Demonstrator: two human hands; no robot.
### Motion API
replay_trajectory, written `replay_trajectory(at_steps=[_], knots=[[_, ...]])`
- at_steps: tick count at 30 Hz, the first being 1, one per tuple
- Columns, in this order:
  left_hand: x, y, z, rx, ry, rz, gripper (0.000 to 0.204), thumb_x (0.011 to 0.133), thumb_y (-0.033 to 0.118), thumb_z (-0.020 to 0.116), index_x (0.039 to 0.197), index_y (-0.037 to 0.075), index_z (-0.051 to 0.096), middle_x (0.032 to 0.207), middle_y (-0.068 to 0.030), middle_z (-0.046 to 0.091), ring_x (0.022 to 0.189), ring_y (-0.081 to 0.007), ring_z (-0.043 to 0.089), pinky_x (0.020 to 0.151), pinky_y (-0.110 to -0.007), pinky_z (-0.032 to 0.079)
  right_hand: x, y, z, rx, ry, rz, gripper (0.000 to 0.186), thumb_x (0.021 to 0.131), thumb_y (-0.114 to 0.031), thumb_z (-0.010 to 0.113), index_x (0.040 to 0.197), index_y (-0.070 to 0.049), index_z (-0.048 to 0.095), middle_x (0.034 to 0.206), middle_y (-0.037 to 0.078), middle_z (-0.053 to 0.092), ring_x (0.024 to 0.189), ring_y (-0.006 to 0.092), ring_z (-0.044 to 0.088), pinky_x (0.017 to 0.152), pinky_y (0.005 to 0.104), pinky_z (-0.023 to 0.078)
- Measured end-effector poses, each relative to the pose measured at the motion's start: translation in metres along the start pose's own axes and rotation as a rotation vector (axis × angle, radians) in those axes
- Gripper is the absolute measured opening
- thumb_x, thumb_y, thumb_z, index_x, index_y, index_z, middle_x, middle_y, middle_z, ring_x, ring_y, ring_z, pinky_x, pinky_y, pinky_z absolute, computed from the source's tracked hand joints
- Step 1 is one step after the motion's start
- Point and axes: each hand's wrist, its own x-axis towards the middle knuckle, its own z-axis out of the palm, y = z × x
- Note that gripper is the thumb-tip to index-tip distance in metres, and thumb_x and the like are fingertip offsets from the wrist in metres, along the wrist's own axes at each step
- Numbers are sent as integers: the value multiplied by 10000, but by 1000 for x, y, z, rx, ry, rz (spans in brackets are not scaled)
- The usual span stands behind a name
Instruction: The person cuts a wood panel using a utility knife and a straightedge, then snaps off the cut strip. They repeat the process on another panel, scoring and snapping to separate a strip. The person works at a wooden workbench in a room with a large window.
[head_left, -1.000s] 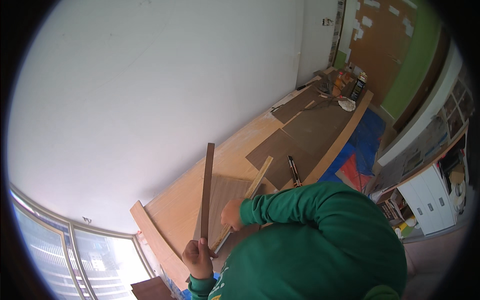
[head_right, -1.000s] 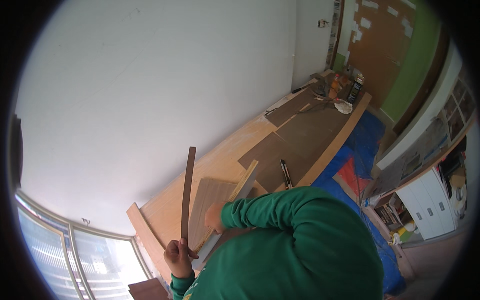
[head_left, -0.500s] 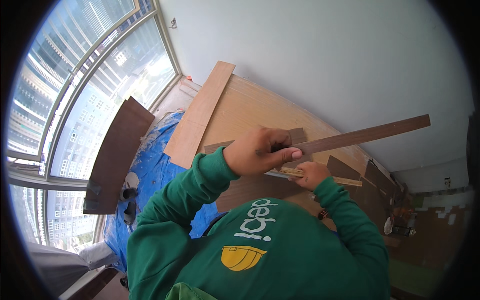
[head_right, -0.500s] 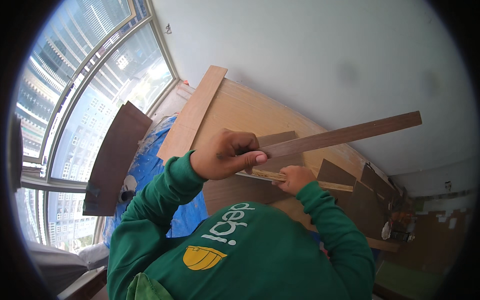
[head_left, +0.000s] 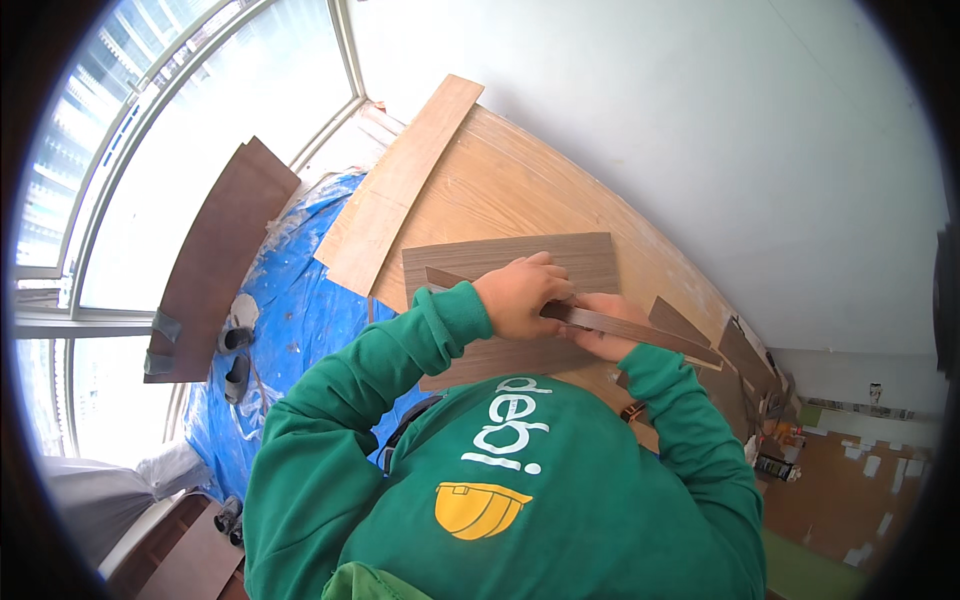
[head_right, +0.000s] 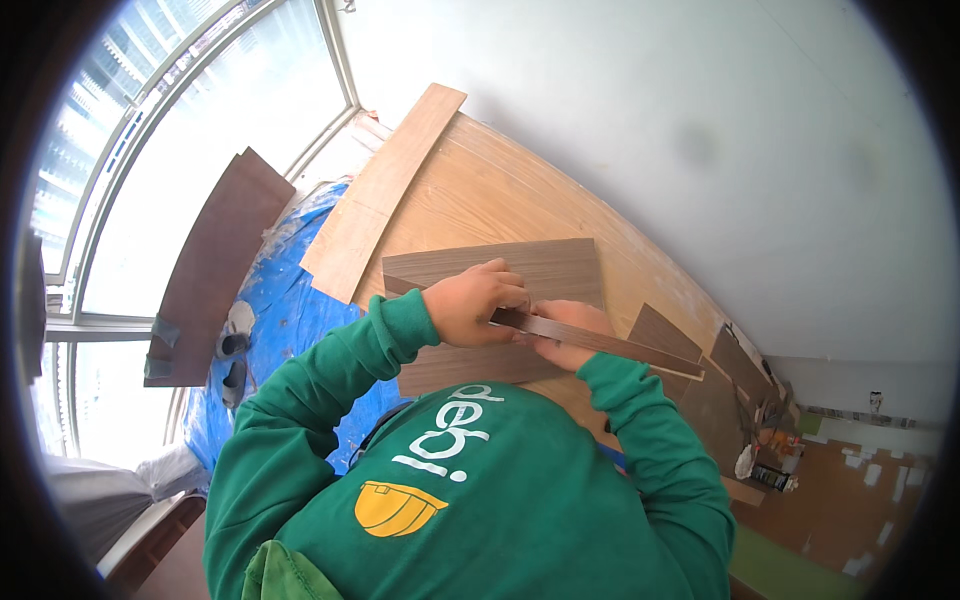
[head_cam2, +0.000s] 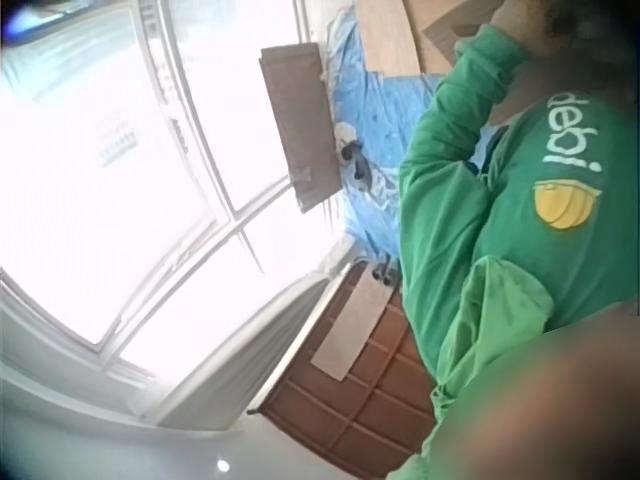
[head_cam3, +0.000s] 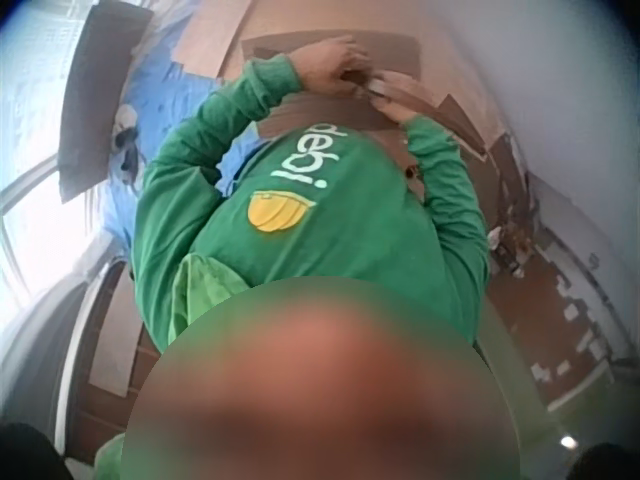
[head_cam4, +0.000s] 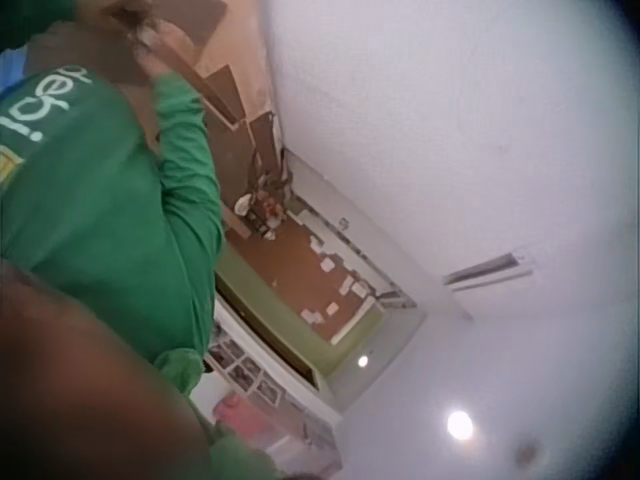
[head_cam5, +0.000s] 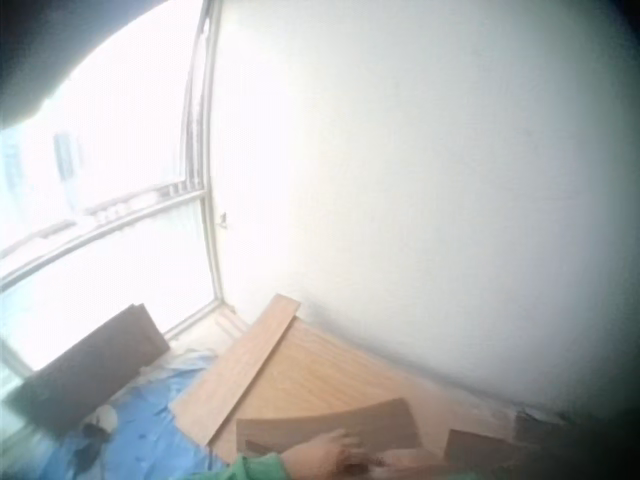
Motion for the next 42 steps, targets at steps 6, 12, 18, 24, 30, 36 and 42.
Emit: replay_trajectory(at_steps=[6,12,18,24,30,36,42], knots=[[-16,24,-10,-194,22,17,384,942,403,736,1034,46,629,878,-105,653,865,-316,619,834,-441,483,20,1,20,-124,-14,-139,379,889,-479,666,965,-113,727,916,157,733,868,406,691,748,499,540],[-29,27,-24,-353,-13,-34,452,954,463,722,982,17,648,791,-155,639,717,-324,634,638,-414,493,21,10,27,-229,15,-46,379,873,-475,672,923,-103,722,905,164,730,858,413,689,743,515,532],[-21,21,-32,-346,-73,-200,506,962,512,694,953,6,692,765,-164,662,732,-305,647,655,-408,494,15,7,31,-202,194,-234,319,872,-438,700,1008,-152,735,941,129,743,881,382,705,746,493,544],[-21,15,-33,-581,-117,-298,500,978,516,666,937,18,692,749,-162,661,724,-292,642,652,-400,492,20,-5,22,-230,-30,-82,270,876,-357,702,1065,-168,740,993,111,748,902,364,710,750,478,557],[-25,28,-20,-212,-20,-146,434,976,494,662,973,61,690,753,-168,660,745,-348,658,659,-434,506,33,-6,56,-210,134,-166,235,895,-320,694,1058,-157,738,984,104,755,931,344,721,761,457,564],[-32,49,-21,-145,221,-166,334,979,434,669,1012,106,721,671,-143,644,638,-385,629,586,-470,490,34,-2,63,-236,162,-112,212,832,-297,725,994,-163,751,948,108,751,912,361,717,756,473,565],[-45,73,-17,-36,342,-260,298,974,408,677,1032,126,757,665,-150,651,625,-392,631,571,-472,501,27,-13,57,-221,166,-209,234,811,-312,747,993,-165,752,951,103,754,914,350,718,761,460,564]])
